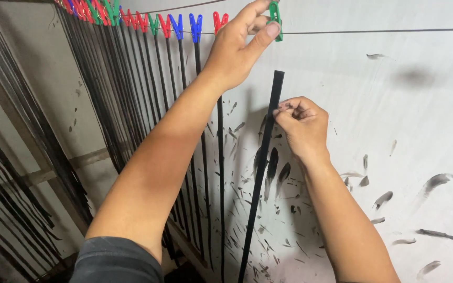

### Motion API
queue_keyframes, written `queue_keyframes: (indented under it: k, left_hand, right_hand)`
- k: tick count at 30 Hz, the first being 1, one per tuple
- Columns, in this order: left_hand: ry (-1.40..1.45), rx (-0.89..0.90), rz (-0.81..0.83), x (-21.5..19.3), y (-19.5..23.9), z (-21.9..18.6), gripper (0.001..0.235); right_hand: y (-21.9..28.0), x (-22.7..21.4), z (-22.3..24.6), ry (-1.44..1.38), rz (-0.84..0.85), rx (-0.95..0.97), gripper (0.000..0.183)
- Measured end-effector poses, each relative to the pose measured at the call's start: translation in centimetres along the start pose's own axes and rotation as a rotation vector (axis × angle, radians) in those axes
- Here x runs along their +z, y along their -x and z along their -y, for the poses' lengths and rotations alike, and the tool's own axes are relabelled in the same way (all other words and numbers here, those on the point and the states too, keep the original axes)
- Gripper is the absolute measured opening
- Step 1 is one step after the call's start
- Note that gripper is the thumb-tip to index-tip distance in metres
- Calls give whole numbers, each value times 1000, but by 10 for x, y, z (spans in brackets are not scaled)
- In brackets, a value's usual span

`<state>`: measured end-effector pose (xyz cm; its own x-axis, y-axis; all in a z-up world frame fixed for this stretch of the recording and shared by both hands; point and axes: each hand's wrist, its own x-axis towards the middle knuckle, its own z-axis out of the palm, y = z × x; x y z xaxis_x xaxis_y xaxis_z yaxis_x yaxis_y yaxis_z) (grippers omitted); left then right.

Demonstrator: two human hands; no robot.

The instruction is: Dyeing the edges of long leather strips by feeding them through a dye applicator and then hanging them on a line with clothespins.

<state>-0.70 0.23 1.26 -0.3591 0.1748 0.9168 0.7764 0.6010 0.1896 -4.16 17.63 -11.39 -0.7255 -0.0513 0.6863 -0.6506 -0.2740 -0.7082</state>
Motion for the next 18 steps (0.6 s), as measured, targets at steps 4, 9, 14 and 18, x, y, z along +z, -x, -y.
queue_keyframes:
  k: [4, 9, 14, 18]
  left_hand:
    - [60, 50, 29, -1, -11, -10, 45]
    - [25, -82, 39, -3, -17, -20, 48]
    - [-10, -127, 21, -3, -18, -27, 42]
    - [-11, -107, 38, -4, -17, -32, 36]
  right_hand:
    - [-6, 2, 4, -13, 2, 6, 12]
    - [-11, 5, 5, -32, 6, -5, 13]
    - [-19, 6, 3, 14, -4, -17, 13]
    - [-23, 5, 4, 31, 0, -65, 13]
